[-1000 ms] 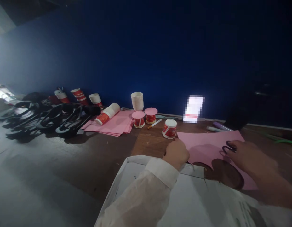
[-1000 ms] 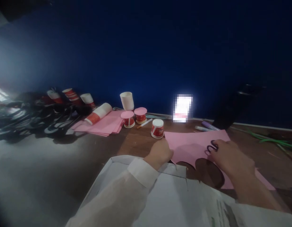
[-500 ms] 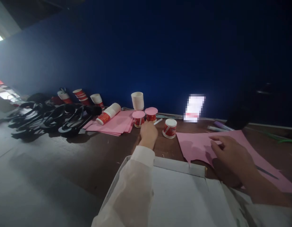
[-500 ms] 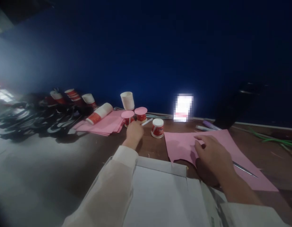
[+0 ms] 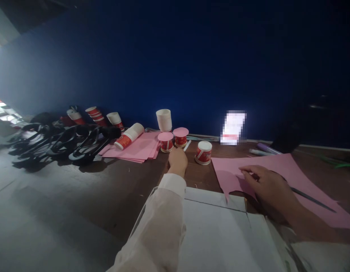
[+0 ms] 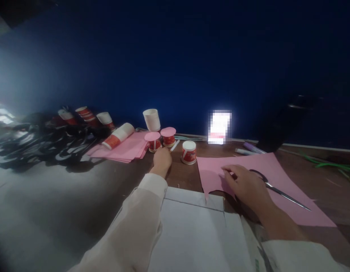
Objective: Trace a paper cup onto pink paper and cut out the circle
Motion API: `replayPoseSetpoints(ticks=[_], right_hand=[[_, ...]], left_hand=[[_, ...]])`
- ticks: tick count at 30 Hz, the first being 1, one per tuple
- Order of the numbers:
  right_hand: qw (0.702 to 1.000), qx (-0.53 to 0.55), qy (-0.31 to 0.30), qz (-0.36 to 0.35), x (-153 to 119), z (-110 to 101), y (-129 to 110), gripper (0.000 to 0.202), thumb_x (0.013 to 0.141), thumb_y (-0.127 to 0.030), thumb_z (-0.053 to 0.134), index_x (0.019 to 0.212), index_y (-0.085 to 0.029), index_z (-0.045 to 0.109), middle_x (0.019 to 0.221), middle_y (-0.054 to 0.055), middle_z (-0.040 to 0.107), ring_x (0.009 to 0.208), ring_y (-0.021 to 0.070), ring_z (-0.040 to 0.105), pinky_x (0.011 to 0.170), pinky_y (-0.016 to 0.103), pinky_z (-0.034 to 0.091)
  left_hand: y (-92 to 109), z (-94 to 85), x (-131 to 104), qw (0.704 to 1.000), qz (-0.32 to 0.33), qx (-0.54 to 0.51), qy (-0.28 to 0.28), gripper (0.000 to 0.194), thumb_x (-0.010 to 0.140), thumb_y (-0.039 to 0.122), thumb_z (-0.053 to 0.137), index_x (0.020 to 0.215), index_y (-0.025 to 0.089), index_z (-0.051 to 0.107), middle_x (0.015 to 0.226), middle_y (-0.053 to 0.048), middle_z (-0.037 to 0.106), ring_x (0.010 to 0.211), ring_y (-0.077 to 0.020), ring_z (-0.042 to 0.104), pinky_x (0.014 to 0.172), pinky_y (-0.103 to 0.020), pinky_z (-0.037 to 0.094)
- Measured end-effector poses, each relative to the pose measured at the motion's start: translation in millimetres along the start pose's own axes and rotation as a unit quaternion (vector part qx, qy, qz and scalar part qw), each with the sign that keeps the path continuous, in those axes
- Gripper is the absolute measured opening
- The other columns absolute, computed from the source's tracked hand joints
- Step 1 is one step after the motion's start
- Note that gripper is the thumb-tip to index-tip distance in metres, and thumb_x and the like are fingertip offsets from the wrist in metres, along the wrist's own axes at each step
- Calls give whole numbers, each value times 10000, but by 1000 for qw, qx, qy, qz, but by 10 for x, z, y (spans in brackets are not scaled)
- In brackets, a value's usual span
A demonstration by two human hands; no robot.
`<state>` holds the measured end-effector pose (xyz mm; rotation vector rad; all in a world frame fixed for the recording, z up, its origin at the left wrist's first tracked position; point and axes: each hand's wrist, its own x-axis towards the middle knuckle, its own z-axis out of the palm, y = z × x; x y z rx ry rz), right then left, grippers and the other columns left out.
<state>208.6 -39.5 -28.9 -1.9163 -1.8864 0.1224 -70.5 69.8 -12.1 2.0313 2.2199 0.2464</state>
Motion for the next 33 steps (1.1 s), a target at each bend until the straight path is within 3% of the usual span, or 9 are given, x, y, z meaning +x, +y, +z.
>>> replayPoseSetpoints(ticks=[9, 12, 18, 23, 27, 33], right_hand=[[999, 13, -42, -21, 3, 59, -9, 413, 936, -513, 470, 1053, -268, 781, 1133, 61, 796, 967, 304, 742, 830, 462, 584], [998, 22, -51, -20, -6, 69, -48, 423, 943, -533, 475, 1062, -267, 783, 1129, 60, 797, 968, 303, 740, 828, 456, 579], [988, 105, -107, -24, -60, 71, -210, 435, 949, -576, 509, 1135, -287, 775, 1155, 43, 799, 1036, 300, 736, 870, 418, 563], [964, 188, -189, -16, -95, 77, -332, 456, 955, -612, 505, 1118, -286, 779, 1080, 36, 813, 964, 269, 750, 839, 367, 557], [942, 233, -240, -19, -133, 74, -427, 484, 939, -646, 526, 1129, -287, 789, 1123, 49, 806, 1032, 288, 737, 886, 374, 553], [915, 268, -297, -47, -233, 30, -569, 474, 905, -628, 609, 1205, -306, 785, 1166, 63, 792, 1031, 299, 732, 873, 374, 561]], left_hand=[[-15, -44, -47, 999, -20, -30, -21, 301, 969, 149, 499, 1168, 67, 710, 1219, -242, 718, 1150, -255, 702, 909, -281, 526], [-6, -75, -82, 998, -15, -52, 27, 297, 984, 190, 497, 1178, 78, 693, 1224, -223, 711, 1147, -253, 693, 916, -290, 515], [133, -163, -250, 975, 24, -106, 192, 278, 1034, 317, 456, 1132, 174, 674, 1213, -129, 699, 1125, -230, 661, 904, -308, 494], [203, -192, -335, 968, 34, -143, 205, 259, 1026, 336, 491, 1090, 184, 692, 1129, -117, 709, 1064, -242, 670, 833, -316, 489], [243, -188, -369, 955, 55, -193, 220, 184, 992, 282, 558, 1055, 182, 699, 1110, -111, 715, 1032, -233, 673, 838, -318, 493], [394, -188, -521, 911, 156, -297, 240, 122, 965, 239, 620, 1042, 185, 697, 1022, -83, 726, 984, -205, 667, 878, -313, 505]])
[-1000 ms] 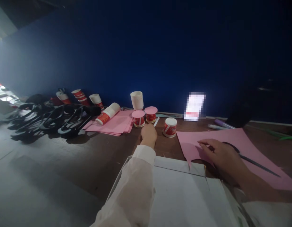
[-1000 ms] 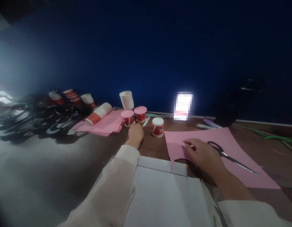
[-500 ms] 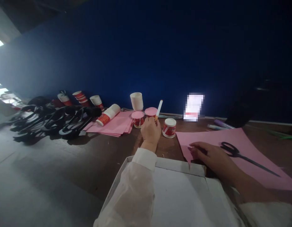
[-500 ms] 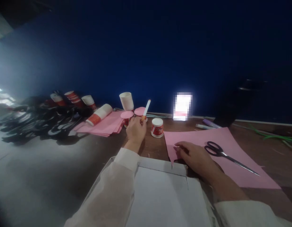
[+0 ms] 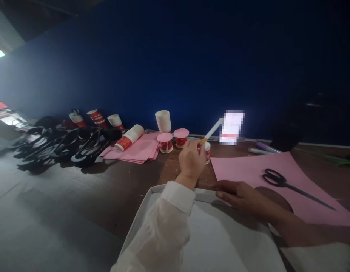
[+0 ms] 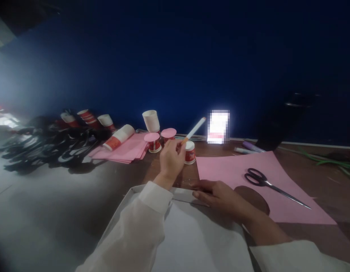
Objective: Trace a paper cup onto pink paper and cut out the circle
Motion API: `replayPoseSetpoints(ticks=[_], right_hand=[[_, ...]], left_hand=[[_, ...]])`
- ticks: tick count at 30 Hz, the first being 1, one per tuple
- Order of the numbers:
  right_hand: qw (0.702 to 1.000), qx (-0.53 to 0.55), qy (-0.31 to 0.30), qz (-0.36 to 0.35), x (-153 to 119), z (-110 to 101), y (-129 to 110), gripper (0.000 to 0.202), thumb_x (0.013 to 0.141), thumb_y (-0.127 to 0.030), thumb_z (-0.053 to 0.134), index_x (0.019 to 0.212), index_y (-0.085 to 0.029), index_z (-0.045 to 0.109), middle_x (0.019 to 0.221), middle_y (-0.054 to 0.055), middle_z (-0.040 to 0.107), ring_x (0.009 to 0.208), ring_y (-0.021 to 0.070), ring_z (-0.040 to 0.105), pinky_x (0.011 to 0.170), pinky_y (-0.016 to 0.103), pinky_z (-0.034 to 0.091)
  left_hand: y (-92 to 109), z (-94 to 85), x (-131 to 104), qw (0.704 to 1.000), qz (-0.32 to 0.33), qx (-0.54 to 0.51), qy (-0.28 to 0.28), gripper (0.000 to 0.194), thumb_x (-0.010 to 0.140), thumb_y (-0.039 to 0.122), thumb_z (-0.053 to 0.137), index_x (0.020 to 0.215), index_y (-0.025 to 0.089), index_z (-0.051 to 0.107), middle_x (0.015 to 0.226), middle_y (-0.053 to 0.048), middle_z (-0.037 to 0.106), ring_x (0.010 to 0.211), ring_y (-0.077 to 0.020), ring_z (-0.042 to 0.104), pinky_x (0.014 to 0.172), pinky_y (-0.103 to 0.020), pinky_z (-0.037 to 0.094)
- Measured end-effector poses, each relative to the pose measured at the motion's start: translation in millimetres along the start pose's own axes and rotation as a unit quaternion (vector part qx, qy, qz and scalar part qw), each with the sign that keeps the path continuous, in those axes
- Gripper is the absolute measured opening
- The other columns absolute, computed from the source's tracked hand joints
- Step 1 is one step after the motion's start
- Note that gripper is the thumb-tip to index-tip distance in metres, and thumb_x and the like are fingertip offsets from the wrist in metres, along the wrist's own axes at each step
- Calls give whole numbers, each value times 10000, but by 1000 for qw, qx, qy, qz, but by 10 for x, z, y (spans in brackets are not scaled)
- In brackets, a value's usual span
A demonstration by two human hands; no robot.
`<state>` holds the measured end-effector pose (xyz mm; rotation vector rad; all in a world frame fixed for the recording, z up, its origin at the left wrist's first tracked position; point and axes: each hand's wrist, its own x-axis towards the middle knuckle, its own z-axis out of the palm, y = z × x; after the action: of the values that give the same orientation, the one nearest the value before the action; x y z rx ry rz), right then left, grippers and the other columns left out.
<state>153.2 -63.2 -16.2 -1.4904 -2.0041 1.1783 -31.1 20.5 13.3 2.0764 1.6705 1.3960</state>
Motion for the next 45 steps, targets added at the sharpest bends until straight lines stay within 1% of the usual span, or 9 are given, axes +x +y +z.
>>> replayPoseSetpoints(ticks=[2, 4, 8, 12, 20, 27, 31, 38, 45], right_hand=[[1000, 12, 19, -13, -18, -1, -24, 430, 891, -611, 637, 1110, -286, 815, 1077, 72, 805, 962, 288, 737, 840, 366, 565], [995, 44, 94, -5, -16, -29, -21, 439, 882, -624, 642, 1029, -251, 820, 986, 91, 800, 878, 269, 733, 778, 355, 570], [942, 157, 296, 10, 44, -136, 49, 550, 855, -663, 653, 1186, -232, 740, 832, 62, 732, 662, 182, 638, 591, 298, 525], [902, 230, 365, -1, 82, -205, 84, 500, 811, -646, 685, 1054, -212, 740, 706, 28, 635, 530, 150, 504, 477, 299, 459], [914, 249, 317, 48, 34, -170, -11, 343, 798, -557, 707, 887, -227, 738, 716, 52, 631, 572, 177, 545, 517, 324, 498], [905, 229, 345, 100, 190, -105, 143, 395, 759, -605, 719, 784, -211, 710, 618, 17, 600, 542, 161, 534, 490, 288, 453], [897, 250, 356, 76, 198, -92, 176, 413, 739, -620, 746, 779, -211, 703, 594, 10, 574, 493, 146, 475, 430, 281, 378], [833, 391, 379, 104, 226, -15, 110, 408, 661, -550, 854, 792, -198, 694, 585, -45, 483, 483, 95, 386, 413, 235, 295], [801, 427, 413, 72, 297, 65, 75, 422, 651, -549, 881, 756, -191, 686, 523, -64, 459, 470, 79, 373, 412, 219, 271]], left_hand=[[83, 29, -63, 999, 12, -49, -12, 122, 965, 236, 625, 1048, 184, 697, 1016, -70, 733, 947, -188, 666, 879, -307, 509], [162, 76, -136, 995, 12, -91, -44, 121, 958, 236, 632, 1041, 184, 703, 1005, -60, 740, 913, -176, 668, 866, -297, 514], [281, 218, -296, 974, -14, -167, -154, 132, 948, 264, 643, 1017, 188, 725, 1024, -56, 762, 919, -179, 685, 847, -294, 531], [311, 334, -441, 954, -4, -190, -233, 132, 954, 252, 634, 987, 179, 739, 1049, -66, 782, 978, -193, 695, 904, -307, 528], [159, 332, -569, 956, -15, -95, -276, 188, 962, 333, 626, 1016, 196, 744, 1042, -65, 771, 928, -199, 690, 872, -312, 529], [210, 313, -544, 946, 62, 32, -315, 341, 1049, 389, 456, 1003, 177, 719, 1088, -100, 738, 1000, -217, 676, 858, -317, 535], [265, 305, -563, 936, 89, 84, -330, 365, 1065, 355, 396, 1022, 162, 703, 1083, -110, 725, 991, -218, 673, 843, -315, 535], [342, 267, -562, 929, 61, 93, -353, 418, 1068, 380, 363, 1032, 152, 712, 1055, -129, 729, 957, -230, 691, 816, -322, 531], [396, 240, -542, 926, 38, 100, -361, 436, 1062, 398, 364, 1061, 146, 720, 1044, -154, 731, 926, -241, 706, 795, -329, 543]])
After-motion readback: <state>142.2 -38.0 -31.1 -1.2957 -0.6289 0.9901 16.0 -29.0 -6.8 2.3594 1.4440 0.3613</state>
